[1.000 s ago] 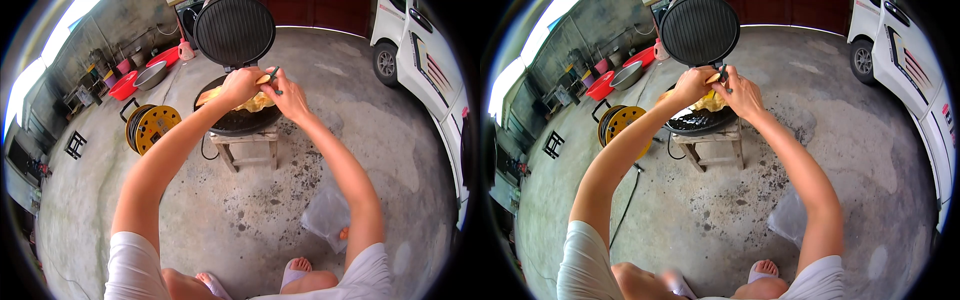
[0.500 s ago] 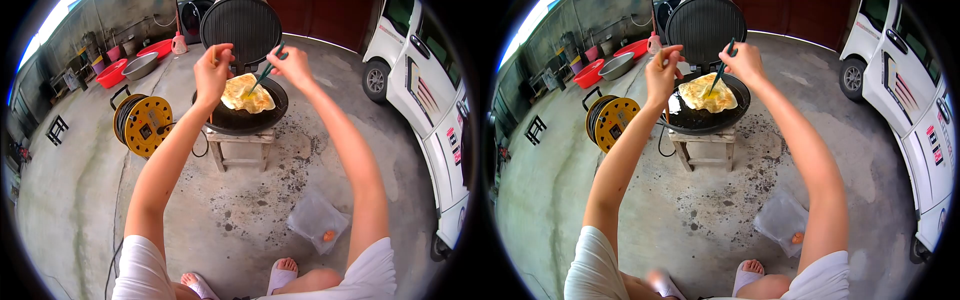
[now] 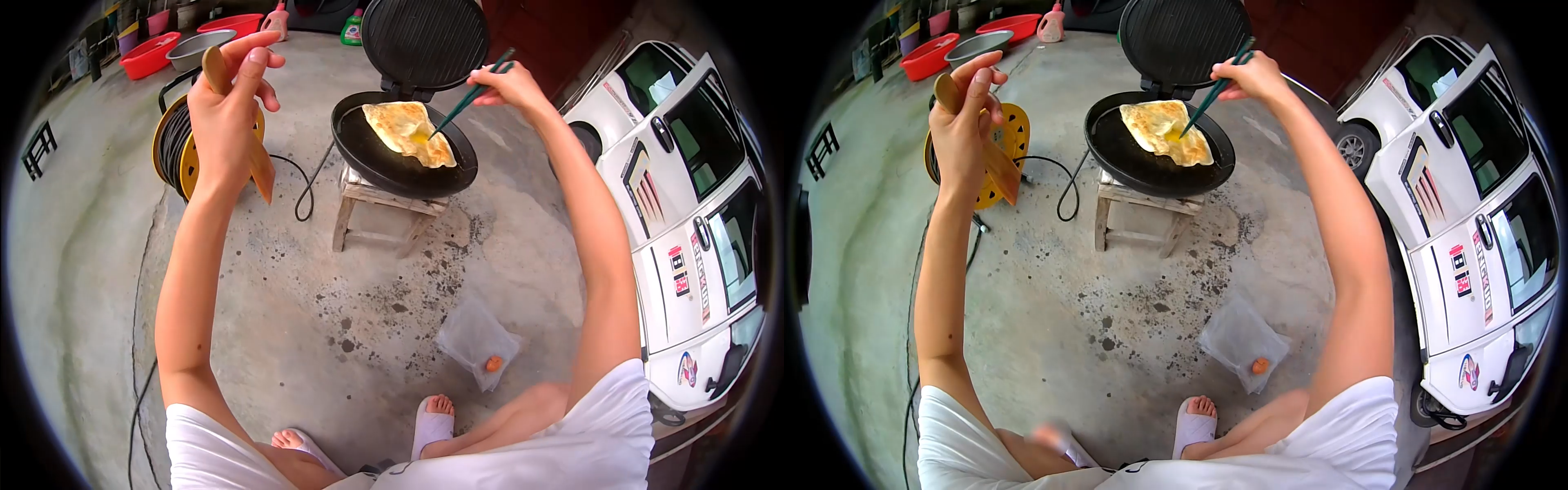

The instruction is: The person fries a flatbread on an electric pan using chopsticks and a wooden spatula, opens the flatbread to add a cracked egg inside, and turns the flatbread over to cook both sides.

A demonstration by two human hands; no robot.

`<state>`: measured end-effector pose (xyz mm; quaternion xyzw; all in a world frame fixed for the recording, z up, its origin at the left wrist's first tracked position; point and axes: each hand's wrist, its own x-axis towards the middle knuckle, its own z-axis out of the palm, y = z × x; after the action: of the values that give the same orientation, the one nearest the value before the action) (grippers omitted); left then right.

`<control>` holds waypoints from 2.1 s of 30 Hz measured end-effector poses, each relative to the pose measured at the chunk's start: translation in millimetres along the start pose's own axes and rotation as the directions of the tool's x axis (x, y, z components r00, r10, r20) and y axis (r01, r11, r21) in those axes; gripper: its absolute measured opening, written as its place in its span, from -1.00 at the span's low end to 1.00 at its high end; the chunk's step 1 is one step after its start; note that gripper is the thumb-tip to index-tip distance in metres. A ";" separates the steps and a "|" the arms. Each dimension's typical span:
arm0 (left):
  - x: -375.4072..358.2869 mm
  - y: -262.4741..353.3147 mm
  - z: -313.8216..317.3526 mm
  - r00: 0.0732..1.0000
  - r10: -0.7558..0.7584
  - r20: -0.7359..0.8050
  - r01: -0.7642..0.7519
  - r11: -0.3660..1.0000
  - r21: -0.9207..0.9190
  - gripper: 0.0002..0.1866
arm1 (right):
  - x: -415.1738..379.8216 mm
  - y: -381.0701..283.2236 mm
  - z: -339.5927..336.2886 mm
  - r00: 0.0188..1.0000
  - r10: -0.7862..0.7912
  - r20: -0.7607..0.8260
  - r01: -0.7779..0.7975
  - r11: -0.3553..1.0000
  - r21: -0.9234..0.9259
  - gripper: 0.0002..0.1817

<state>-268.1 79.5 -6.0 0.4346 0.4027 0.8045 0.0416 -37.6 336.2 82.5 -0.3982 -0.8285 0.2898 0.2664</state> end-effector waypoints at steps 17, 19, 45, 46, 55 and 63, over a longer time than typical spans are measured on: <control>4.0 5.8 -55.2 0.986 -0.049 -0.156 0.036 0.995 -0.088 -0.73 | -101.4 30.1 64.5 0.956 -0.274 -0.107 0.270 0.962 -0.044 -0.81; 4.7 4.7 -58.0 0.985 -0.047 -0.169 0.031 0.995 -0.092 -0.73 | -113.9 51.2 88.7 0.861 -0.496 -0.111 0.464 0.856 -0.228 -0.85; 5.1 9.3 -70.9 0.979 -0.022 -0.204 0.011 0.998 -0.055 -0.66 | -66.6 19.0 31.2 0.379 -0.774 0.507 0.751 -0.064 -0.658 -0.81; 5.1 9.5 -70.0 0.980 -0.021 -0.200 0.010 0.998 -0.056 -0.66 | -66.5 15.0 28.7 0.368 -0.778 0.508 0.754 -0.069 -0.653 -0.81; 6.1 6.7 -69.7 0.985 -0.001 -0.173 -0.013 0.997 -0.077 -0.65 | -61.4 -2.4 23.3 0.348 -0.817 0.459 0.769 -0.031 -0.638 -0.82; 4.7 8.4 -66.6 0.986 0.009 -0.165 -0.018 0.999 -0.051 -0.67 | -44.3 -20.3 27.0 0.524 -0.850 0.044 0.698 0.399 -0.595 -0.91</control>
<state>-317.4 35.0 -17.0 0.3680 0.3806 0.8482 0.0139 -42.0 282.4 68.6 -0.0549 -0.9171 -0.1746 0.3541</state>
